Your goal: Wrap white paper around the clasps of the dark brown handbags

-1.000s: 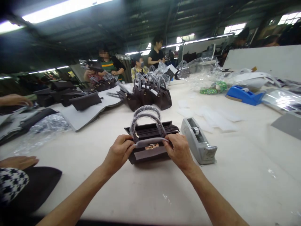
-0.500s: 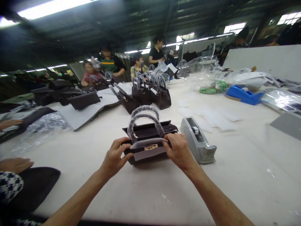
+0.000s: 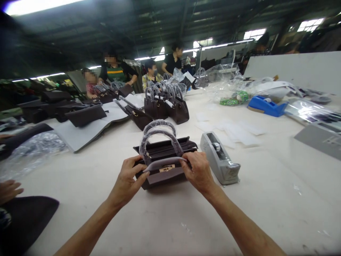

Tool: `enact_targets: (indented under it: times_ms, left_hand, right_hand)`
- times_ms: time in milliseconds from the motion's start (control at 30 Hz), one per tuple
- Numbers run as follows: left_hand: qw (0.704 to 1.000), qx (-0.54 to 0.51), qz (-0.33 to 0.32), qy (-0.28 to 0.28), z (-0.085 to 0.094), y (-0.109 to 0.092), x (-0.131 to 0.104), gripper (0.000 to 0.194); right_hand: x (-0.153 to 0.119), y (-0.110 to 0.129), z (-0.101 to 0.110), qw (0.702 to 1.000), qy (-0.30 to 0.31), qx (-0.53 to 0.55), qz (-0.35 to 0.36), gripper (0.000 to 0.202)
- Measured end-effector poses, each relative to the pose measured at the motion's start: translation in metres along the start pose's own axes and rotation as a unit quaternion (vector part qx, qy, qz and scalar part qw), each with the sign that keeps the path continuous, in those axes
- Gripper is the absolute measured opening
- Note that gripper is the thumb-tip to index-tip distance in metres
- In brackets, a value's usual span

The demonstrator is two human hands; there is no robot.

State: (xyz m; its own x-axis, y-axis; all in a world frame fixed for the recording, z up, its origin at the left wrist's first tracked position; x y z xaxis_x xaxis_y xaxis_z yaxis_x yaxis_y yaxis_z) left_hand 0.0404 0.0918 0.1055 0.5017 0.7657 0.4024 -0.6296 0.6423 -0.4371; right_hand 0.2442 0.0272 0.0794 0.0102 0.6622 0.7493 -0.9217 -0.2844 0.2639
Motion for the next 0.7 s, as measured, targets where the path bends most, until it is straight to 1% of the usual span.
enact_targets:
  times_ms: [100,167,200,300,333,367,400,433,467,500,533,567,600,633,700]
  left_hand:
    - [1.0,0.001,-0.02,-0.018,-0.003,-0.002,0.001,0.008]
    - [0.999,-0.025,-0.022,-0.035,-0.005,-0.001,-0.001,0.008]
    - [0.998,-0.042,-0.016,-0.048,-0.004,0.002,-0.002,0.009]
    - [0.994,-0.073,0.0,-0.087,-0.002,0.009,-0.005,0.009]
    - [0.993,-0.075,0.001,-0.092,-0.002,0.011,-0.006,0.008]
    - [0.993,-0.075,-0.001,-0.094,-0.002,0.012,-0.006,0.008]
    - [0.993,-0.075,-0.003,-0.093,-0.003,0.012,-0.006,0.008]
    - [0.993,-0.075,-0.004,-0.092,-0.003,0.012,-0.005,0.007]
    - [0.993,-0.076,-0.003,-0.092,-0.003,0.012,-0.005,0.007]
    - [0.993,-0.077,-0.003,-0.092,-0.004,0.012,-0.005,0.007]
    - [0.993,-0.078,-0.003,-0.093,-0.004,0.012,-0.005,0.007]
    - [0.992,-0.079,-0.003,-0.094,-0.005,0.012,-0.005,0.007]
    - [0.992,-0.08,-0.005,-0.094,-0.005,0.012,-0.005,0.006]
    - [0.992,-0.081,-0.007,-0.093,-0.005,0.012,-0.005,0.006]
    - [0.993,-0.08,-0.01,-0.09,-0.006,0.012,-0.005,0.005]
  right_hand:
    - [-0.002,-0.002,0.001,1.0,-0.004,0.006,0.003,0.012]
    - [-0.006,0.0,0.003,1.0,-0.005,0.025,0.015,0.009]
    - [-0.009,0.002,0.006,0.999,-0.015,0.035,0.017,0.008]
    - [-0.022,0.017,0.013,0.995,-0.085,0.056,0.009,0.02]
    - [-0.027,0.024,0.013,0.993,-0.095,0.074,-0.002,0.02]
    - [-0.03,0.029,0.009,0.991,-0.085,0.103,-0.027,0.016]
    - [-0.032,0.032,0.002,0.985,-0.059,0.147,-0.071,0.008]
    - [-0.034,0.034,-0.007,0.969,-0.026,0.204,-0.135,0.008]
    - [-0.036,0.035,-0.017,0.939,0.004,0.269,-0.212,0.018]
    - [-0.038,0.035,-0.028,0.896,0.024,0.337,-0.289,0.025]
    - [-0.04,0.037,-0.037,0.844,0.032,0.4,-0.356,0.03]
    - [-0.041,0.04,-0.045,0.792,0.031,0.455,-0.406,0.033]
    - [-0.04,0.043,-0.052,0.746,0.027,0.498,-0.441,0.034]
    - [-0.039,0.046,-0.057,0.708,0.021,0.53,-0.467,0.035]
    - [-0.038,0.053,-0.063,0.646,0.0,0.568,-0.51,0.034]
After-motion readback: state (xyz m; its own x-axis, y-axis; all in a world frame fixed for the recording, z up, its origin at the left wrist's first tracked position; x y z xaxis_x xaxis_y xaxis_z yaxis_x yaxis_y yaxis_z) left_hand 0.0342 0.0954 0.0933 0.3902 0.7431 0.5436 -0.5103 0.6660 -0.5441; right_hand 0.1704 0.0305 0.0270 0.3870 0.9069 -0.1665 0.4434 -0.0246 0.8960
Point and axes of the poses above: each hand's wrist, its own x-axis towards the middle knuckle, its own z-axis out of the back of the hand, y = z × x, the point moved 5 cm from there along x, towards the middle knuckle, and after that the axes turned 9 degrees about z, right-handed, at the moved point
